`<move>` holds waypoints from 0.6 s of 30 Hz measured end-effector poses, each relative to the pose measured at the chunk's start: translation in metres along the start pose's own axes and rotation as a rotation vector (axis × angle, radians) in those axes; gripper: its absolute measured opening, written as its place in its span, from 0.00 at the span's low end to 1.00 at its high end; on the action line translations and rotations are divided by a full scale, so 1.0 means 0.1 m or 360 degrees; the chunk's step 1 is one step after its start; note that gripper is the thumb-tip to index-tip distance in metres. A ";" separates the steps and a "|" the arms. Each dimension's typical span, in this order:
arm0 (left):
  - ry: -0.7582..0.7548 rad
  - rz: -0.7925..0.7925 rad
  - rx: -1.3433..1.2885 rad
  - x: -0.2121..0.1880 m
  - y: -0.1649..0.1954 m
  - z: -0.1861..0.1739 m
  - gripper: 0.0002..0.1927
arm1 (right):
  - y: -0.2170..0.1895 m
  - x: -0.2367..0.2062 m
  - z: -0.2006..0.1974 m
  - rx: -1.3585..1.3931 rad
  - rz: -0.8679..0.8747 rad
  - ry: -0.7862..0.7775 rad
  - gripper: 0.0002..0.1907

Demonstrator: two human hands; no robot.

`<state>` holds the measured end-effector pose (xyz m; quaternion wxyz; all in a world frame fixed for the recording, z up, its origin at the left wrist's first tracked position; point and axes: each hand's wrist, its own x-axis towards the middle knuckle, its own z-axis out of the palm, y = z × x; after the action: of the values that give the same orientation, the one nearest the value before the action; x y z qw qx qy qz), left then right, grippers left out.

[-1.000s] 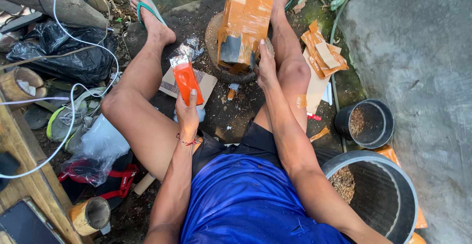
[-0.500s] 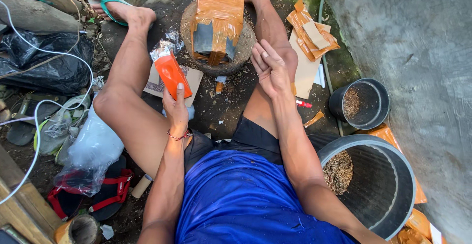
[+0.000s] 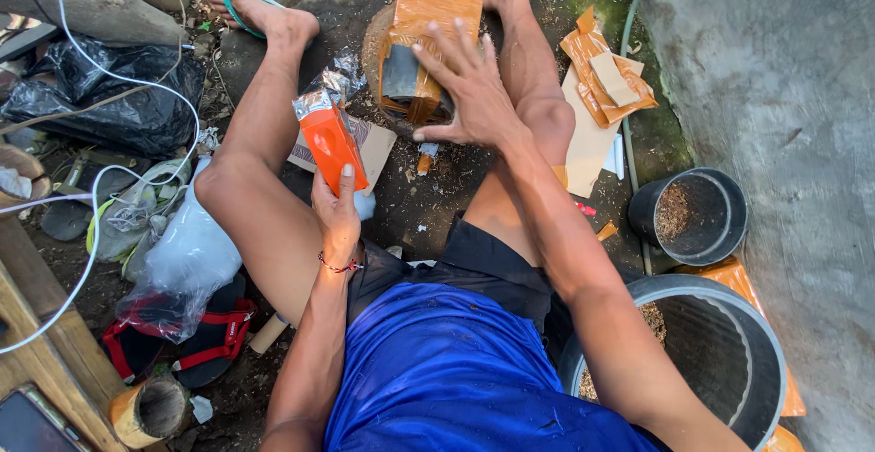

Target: The person places white cotton-like material into a small wooden frame, then covers it with a cardboard sheet. They secure the cardboard to the frame using orange adhesive tape, wrapping it around the edges and smoothing it down. The person uses a utility knife to trim excess tape and cardboard, then continues taping the remaining sides to form a sealed box.

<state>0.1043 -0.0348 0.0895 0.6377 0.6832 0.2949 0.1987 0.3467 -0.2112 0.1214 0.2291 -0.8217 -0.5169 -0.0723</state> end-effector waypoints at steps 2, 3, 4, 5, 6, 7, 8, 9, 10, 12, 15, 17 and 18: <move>-0.0014 0.0043 -0.0062 0.03 0.02 0.01 0.21 | -0.13 0.14 0.07 0.0083 0.0274 -0.0121 0.51; -0.0022 0.0068 -0.0094 0.04 0.03 0.02 0.21 | -0.19 0.18 0.12 0.0121 0.0411 -0.0179 0.50; -0.0021 0.0063 -0.0104 0.05 0.05 0.02 0.21 | -0.25 0.21 0.18 0.0118 0.0468 -0.0112 0.50; -0.0018 0.0057 -0.0113 0.06 0.06 0.02 0.21 | -0.33 0.21 0.25 0.0118 0.0524 -0.0047 0.49; -0.0013 0.0046 -0.0121 0.06 0.08 0.02 0.21 | -0.40 0.20 0.32 0.0121 0.0580 0.0016 0.49; -0.0039 0.0060 -0.0083 0.06 0.10 0.01 0.21 | -0.45 0.19 0.37 0.0089 0.0617 0.0032 0.49; -0.0066 0.0072 -0.0045 0.06 0.12 0.00 0.21 | -0.49 0.19 0.41 0.0059 0.0655 0.0047 0.49; -0.0095 0.0086 -0.0005 0.06 0.15 -0.02 0.21 | -0.51 0.18 0.42 0.0028 0.0694 0.0066 0.49; -0.0123 0.0089 0.0019 0.06 0.18 -0.03 0.22 | -0.51 0.19 0.40 0.0058 0.0698 0.0002 0.50; -0.0188 0.0115 0.0065 0.09 0.24 -0.07 0.22 | -0.47 0.23 0.31 0.0109 0.0705 -0.0107 0.51; -0.0347 0.0171 0.0126 0.15 0.35 -0.10 0.26 | -0.39 0.29 0.07 0.0274 0.0676 -0.0040 0.36; -0.0409 0.0395 0.0391 0.20 0.42 -0.13 0.27 | -0.36 0.35 -0.09 0.1062 0.0859 0.0086 0.29; -0.0439 0.0501 0.0522 0.21 0.46 -0.13 0.27 | -0.35 0.37 -0.17 0.1459 0.0943 0.0144 0.27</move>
<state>0.1188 -0.0121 0.1341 0.5140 0.8355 0.1237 0.1499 0.3344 -0.1759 0.1604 0.5961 -0.7442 -0.2316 0.1927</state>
